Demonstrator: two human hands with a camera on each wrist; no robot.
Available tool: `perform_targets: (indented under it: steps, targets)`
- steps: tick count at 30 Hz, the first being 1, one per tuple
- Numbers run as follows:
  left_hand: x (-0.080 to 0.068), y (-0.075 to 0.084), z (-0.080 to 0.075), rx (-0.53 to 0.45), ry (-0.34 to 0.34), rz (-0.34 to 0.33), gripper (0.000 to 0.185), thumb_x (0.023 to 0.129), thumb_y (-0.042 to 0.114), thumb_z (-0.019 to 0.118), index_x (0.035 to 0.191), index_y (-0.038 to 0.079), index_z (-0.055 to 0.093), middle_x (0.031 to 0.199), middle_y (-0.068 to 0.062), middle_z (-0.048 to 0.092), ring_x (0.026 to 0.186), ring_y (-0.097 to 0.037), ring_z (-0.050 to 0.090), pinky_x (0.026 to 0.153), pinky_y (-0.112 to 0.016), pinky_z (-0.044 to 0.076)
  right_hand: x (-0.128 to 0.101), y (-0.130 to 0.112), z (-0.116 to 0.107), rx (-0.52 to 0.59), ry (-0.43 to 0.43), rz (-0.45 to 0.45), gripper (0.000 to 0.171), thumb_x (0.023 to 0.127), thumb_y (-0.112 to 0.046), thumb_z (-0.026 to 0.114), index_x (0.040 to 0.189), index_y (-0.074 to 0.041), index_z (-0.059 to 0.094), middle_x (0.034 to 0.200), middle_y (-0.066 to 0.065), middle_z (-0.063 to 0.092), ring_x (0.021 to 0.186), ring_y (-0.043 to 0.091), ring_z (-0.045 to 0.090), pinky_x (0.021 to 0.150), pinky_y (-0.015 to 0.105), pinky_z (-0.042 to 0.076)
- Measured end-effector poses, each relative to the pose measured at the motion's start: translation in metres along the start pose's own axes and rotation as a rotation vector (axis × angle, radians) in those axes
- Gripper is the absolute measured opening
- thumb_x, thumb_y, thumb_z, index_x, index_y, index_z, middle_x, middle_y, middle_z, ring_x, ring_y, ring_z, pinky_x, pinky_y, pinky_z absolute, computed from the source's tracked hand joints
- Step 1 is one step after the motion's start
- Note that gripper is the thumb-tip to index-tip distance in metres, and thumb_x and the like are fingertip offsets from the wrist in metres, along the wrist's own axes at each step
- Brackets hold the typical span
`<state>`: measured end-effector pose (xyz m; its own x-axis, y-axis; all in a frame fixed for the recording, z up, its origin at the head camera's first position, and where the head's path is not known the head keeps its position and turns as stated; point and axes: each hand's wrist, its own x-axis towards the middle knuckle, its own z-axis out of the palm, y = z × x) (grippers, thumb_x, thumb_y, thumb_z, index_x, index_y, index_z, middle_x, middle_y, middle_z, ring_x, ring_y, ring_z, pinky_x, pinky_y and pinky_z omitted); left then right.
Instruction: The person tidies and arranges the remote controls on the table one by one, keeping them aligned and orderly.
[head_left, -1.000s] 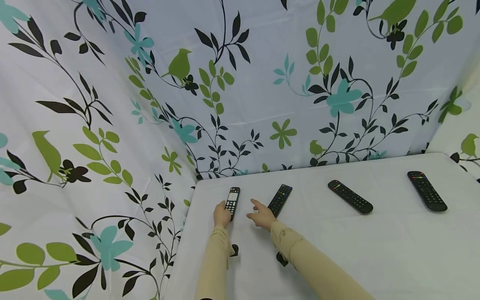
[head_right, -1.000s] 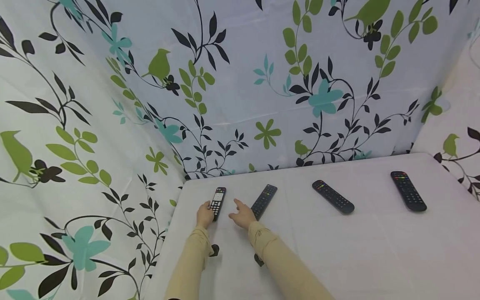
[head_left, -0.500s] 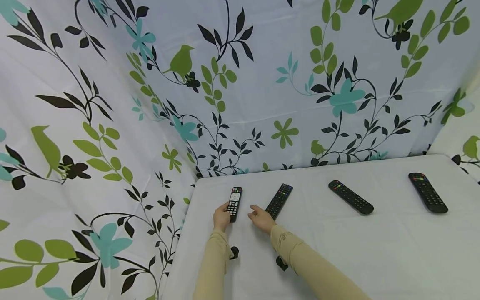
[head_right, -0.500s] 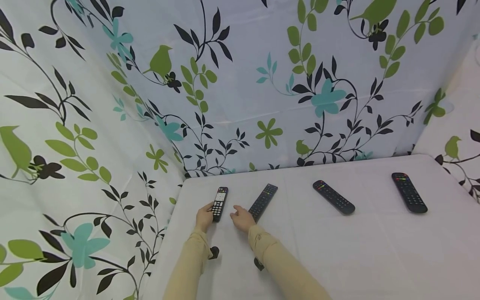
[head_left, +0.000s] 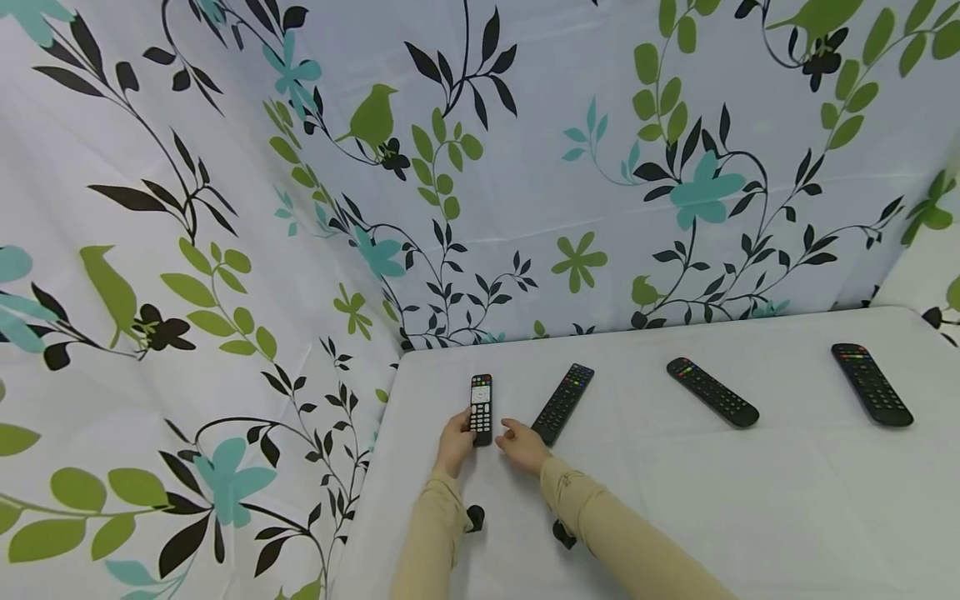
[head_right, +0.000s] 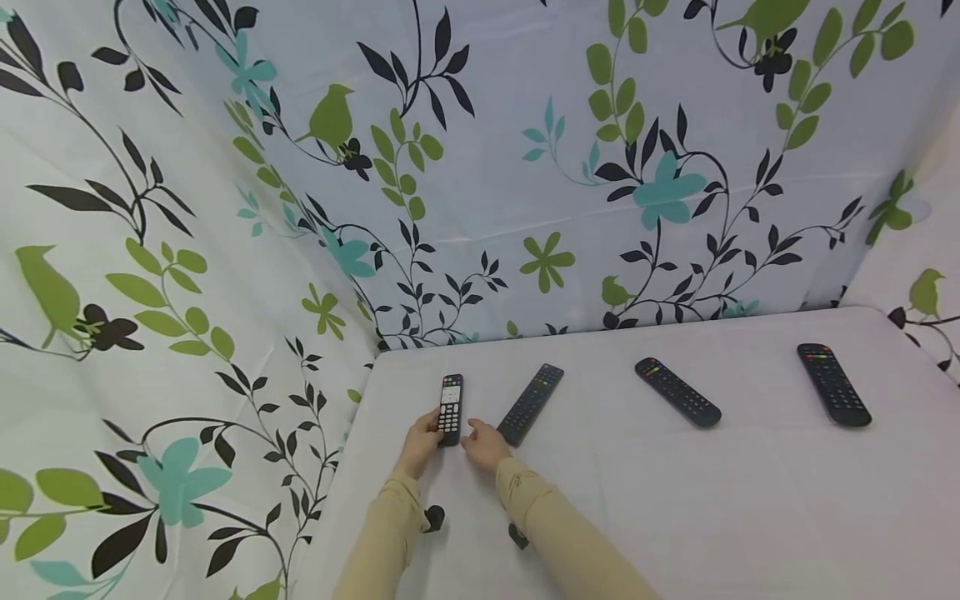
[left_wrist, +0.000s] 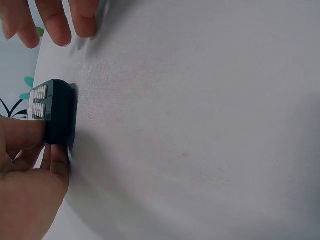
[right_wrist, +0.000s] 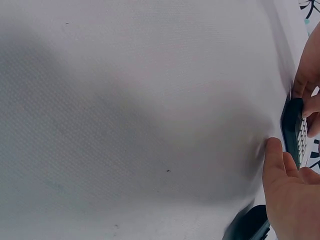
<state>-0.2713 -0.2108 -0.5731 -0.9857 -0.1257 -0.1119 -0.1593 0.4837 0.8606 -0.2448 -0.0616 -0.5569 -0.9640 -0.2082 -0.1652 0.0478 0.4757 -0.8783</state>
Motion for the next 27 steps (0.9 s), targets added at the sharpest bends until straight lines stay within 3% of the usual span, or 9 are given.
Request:
perform_targets:
  steps: [4,8,10,11,15,18,21,22,27]
  targets:
    - [0.002,-0.008,0.004,-0.033,-0.029,-0.004,0.054,0.082,-0.009,0.048,0.135,-0.001,0.045,0.133,-0.026,0.048,0.123,-0.039,0.045,0.102,-0.050,0.038,-0.001,0.001,-0.001,-0.015,0.014,-0.010,0.046,0.090,-0.015,0.054,0.130,0.005,0.047,0.110,0.023,0.062,0.100,0.033,0.059,0.088,0.046,0.048]
    - [0.028,-0.058,0.014,-0.119,-0.059,0.169,0.056,0.081,-0.002,0.056,0.135,0.007,0.048,0.123,-0.017,0.059,0.108,-0.025,0.057,0.089,-0.034,0.048,-0.003,0.003,0.000,-0.034,0.021,-0.029,0.047,0.089,-0.014,0.055,0.130,0.007,0.048,0.107,0.022,0.063,0.098,0.032,0.059,0.088,0.046,0.047]
    - [0.030,-0.065,0.016,-0.132,-0.076,0.198,0.057,0.080,-0.001,0.058,0.135,0.008,0.048,0.120,-0.017,0.061,0.104,-0.022,0.058,0.085,-0.031,0.048,-0.003,0.005,0.002,-0.041,0.023,-0.035,0.047,0.089,-0.014,0.056,0.130,0.008,0.048,0.105,0.021,0.063,0.096,0.030,0.059,0.088,0.046,0.047]
    - [0.027,-0.064,0.016,-0.130,-0.077,0.210,0.057,0.079,-0.001,0.058,0.135,0.007,0.048,0.119,-0.018,0.061,0.101,-0.022,0.058,0.082,-0.030,0.049,-0.003,0.005,0.003,-0.042,0.023,-0.039,0.048,0.088,-0.014,0.057,0.130,0.009,0.048,0.105,0.021,0.064,0.095,0.030,0.059,0.087,0.046,0.047]
    - [-0.011,-0.014,0.010,-0.062,-0.074,0.088,0.055,0.080,-0.006,0.052,0.134,-0.004,0.045,0.124,-0.029,0.054,0.106,-0.033,0.054,0.086,-0.037,0.048,-0.005,0.007,0.006,-0.018,0.046,-0.027,0.046,0.087,-0.012,0.058,0.127,0.010,0.050,0.103,0.020,0.064,0.094,0.028,0.059,0.086,0.045,0.048]
    - [-0.036,0.013,0.004,-0.062,-0.100,0.078,0.051,0.083,-0.009,0.048,0.134,-0.009,0.042,0.122,-0.033,0.053,0.107,-0.037,0.054,0.086,-0.038,0.048,-0.006,0.007,0.008,0.000,0.063,-0.037,0.040,0.087,-0.009,0.058,0.122,0.009,0.055,0.096,0.018,0.065,0.085,0.023,0.057,0.076,0.038,0.049]
    - [-0.051,0.028,0.000,-0.085,-0.121,0.084,0.049,0.084,-0.011,0.046,0.132,-0.012,0.041,0.119,-0.035,0.053,0.106,-0.041,0.053,0.087,-0.041,0.047,-0.008,0.007,0.009,0.000,0.064,-0.059,0.035,0.086,-0.006,0.059,0.118,0.008,0.058,0.088,0.014,0.066,0.075,0.017,0.053,0.067,0.030,0.045]
    - [-0.054,0.031,0.000,-0.094,-0.126,0.085,0.049,0.083,-0.011,0.046,0.132,-0.013,0.041,0.118,-0.036,0.054,0.106,-0.043,0.053,0.088,-0.044,0.047,-0.008,0.007,0.009,0.001,0.063,-0.059,0.035,0.085,-0.005,0.059,0.117,0.008,0.058,0.087,0.014,0.066,0.074,0.016,0.052,0.066,0.029,0.044]
    - [-0.044,0.003,0.007,-0.059,-0.129,0.104,0.050,0.084,-0.008,0.049,0.133,-0.007,0.043,0.118,-0.031,0.056,0.106,-0.037,0.055,0.089,-0.041,0.047,-0.008,0.011,0.011,0.015,0.093,-0.039,0.047,0.079,-0.004,0.063,0.123,0.010,0.054,0.087,0.011,0.065,0.078,0.016,0.052,0.072,0.032,0.047]
